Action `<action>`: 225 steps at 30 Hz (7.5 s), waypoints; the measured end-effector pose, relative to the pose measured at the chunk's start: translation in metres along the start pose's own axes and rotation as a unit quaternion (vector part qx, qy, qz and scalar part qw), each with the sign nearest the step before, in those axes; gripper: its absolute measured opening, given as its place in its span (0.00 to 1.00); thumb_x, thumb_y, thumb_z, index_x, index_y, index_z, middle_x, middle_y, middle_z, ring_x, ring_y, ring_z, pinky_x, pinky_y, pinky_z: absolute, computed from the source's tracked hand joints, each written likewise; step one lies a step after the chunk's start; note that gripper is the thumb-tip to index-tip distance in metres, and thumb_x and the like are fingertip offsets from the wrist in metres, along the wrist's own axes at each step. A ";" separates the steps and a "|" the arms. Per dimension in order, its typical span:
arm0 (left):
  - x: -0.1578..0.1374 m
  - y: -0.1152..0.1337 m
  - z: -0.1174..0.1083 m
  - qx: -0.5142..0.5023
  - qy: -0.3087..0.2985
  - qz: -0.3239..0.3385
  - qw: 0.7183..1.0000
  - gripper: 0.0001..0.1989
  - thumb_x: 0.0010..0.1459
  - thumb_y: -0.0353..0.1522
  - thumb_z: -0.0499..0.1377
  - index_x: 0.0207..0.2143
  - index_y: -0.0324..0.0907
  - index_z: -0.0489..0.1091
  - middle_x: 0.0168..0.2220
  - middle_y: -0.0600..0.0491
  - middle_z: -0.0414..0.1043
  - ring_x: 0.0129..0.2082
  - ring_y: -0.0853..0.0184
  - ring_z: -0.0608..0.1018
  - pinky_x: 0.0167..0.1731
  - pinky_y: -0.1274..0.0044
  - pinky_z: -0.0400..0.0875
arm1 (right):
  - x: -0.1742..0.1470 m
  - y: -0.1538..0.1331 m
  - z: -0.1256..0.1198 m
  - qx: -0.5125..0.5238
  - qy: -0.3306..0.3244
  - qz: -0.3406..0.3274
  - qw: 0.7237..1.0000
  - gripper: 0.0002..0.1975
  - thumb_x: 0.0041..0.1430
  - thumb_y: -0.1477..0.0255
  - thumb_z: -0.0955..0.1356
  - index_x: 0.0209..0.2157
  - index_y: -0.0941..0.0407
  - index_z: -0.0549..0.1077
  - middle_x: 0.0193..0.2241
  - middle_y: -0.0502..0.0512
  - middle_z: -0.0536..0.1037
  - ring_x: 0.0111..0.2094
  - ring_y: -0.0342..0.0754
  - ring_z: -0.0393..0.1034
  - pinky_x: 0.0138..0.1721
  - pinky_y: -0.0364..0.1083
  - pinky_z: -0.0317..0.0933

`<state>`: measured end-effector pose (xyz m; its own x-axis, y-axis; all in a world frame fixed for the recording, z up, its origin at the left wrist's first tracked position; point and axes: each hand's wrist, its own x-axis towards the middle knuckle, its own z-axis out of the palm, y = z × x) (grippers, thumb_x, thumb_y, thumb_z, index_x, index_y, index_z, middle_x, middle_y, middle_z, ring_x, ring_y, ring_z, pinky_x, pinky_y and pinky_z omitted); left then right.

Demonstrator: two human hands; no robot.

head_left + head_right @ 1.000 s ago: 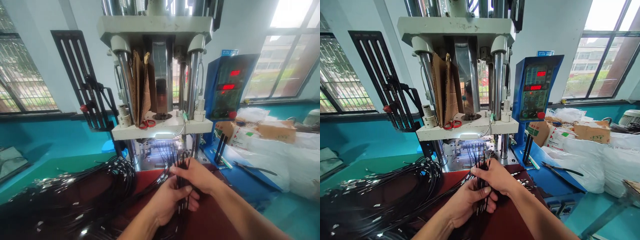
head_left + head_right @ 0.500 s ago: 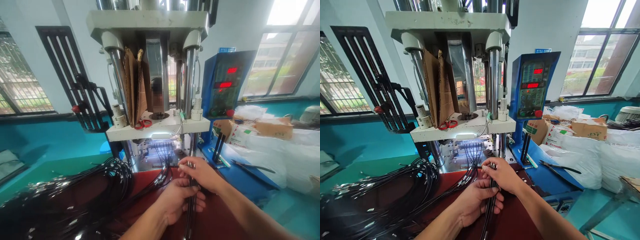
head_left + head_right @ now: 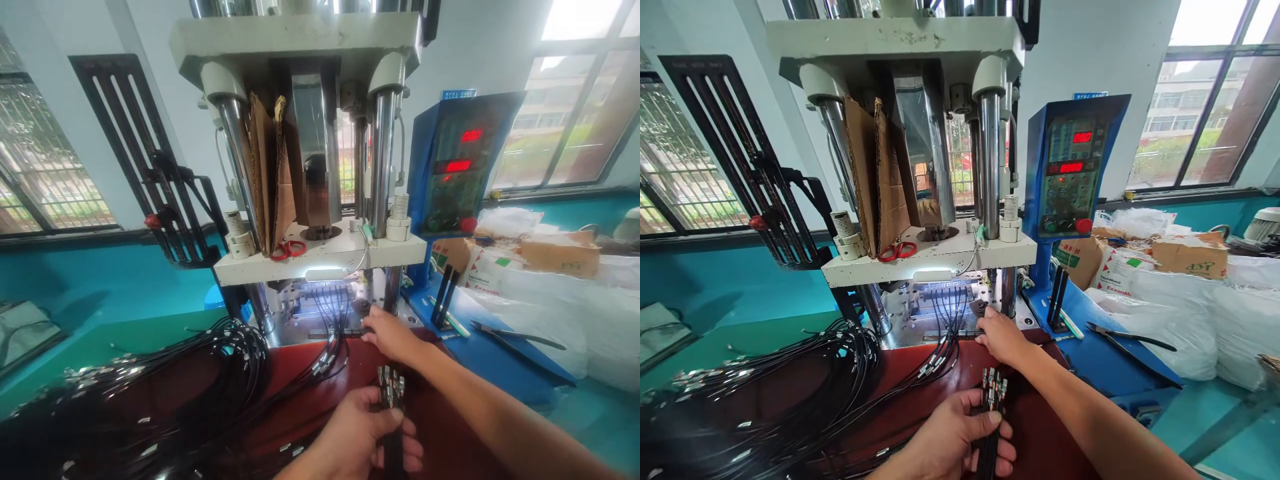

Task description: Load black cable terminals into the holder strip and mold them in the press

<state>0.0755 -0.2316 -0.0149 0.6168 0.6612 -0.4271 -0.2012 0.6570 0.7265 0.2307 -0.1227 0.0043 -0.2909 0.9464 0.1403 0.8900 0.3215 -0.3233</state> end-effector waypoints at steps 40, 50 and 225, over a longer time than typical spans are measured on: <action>-0.010 0.019 0.008 0.134 -0.014 -0.019 0.991 0.15 0.54 0.40 0.61 0.37 0.39 0.63 0.22 0.61 0.62 0.11 0.82 0.56 0.10 0.84 0.47 | -0.145 -0.049 0.010 0.598 0.175 0.266 0.736 0.24 0.64 0.58 0.60 0.56 0.57 0.66 0.12 0.42 0.60 0.13 0.37 0.50 0.13 0.36 0.46; -0.005 0.017 0.012 0.224 0.006 -0.041 0.974 0.16 0.50 0.42 0.63 0.32 0.39 0.65 0.17 0.61 0.61 0.08 0.78 0.58 0.07 0.84 0.52 | -0.145 -0.047 0.015 0.595 0.138 0.297 0.734 0.24 0.63 0.56 0.60 0.56 0.53 0.66 0.12 0.43 0.63 0.13 0.38 0.53 0.13 0.37 0.50; -0.002 0.020 0.020 0.152 0.026 -0.015 0.988 0.08 0.47 0.30 0.63 0.29 0.36 0.68 0.22 0.57 0.65 0.17 0.76 0.65 0.17 0.81 0.56 | -0.160 -0.065 0.009 0.535 0.184 0.317 0.762 0.24 0.56 0.55 0.66 0.50 0.53 0.73 0.37 0.56 0.74 0.15 0.35 0.56 0.12 0.38 0.53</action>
<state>0.0857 -0.2267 0.0114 0.5768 0.6665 -0.4723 0.0597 0.5422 0.8381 0.2163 -0.2951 -0.0055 0.3706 0.9128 -0.1715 -0.0407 -0.1685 -0.9849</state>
